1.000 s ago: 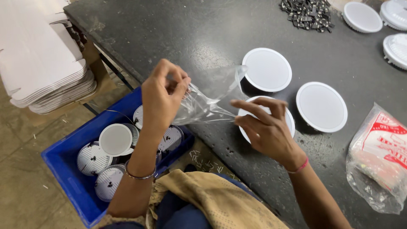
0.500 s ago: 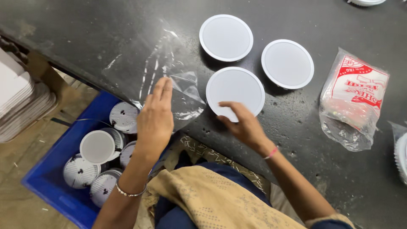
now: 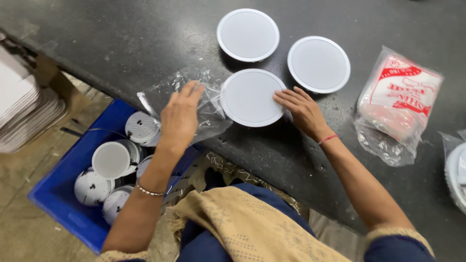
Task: The person takes round LED panel light fixtures and slides each one into a clear plastic bag, folding the bag over the fixture. They place the bagged fixtures into a blue plastic crate and stack finished ones on the workbench, repeating the packing cycle for multiple units.
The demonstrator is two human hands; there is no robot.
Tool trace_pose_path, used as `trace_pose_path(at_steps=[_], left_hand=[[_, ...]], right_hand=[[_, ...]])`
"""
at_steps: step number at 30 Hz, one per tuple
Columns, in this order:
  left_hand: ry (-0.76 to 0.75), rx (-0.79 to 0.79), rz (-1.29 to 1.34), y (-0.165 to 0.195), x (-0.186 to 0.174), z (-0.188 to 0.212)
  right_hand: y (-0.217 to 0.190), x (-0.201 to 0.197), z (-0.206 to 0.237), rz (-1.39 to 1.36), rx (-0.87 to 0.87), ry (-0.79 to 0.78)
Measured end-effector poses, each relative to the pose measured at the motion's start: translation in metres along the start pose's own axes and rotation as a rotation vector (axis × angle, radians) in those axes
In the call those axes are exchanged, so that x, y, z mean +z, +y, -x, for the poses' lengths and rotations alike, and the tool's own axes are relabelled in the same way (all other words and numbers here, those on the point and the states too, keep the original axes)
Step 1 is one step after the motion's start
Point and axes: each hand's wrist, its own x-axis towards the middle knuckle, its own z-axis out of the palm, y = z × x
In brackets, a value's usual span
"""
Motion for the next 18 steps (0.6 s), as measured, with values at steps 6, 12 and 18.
trace_pose_path(at_steps=[6,12,18], left_hand=[[-0.074,0.012,0.005,0.012,0.025,0.002],[-0.196,0.061,0.111,0.043,0.06,0.006],[-0.367,0.122,0.242,0.089,0.09,0.0]], right_hand=[[-0.012,-0.034,0.026,-0.003,-0.054,0.203],[0.017,-0.066,0.104,-0.484,0.66,0.353],[0.029,-0.058,0.185,-1.297,0.973,0.377]])
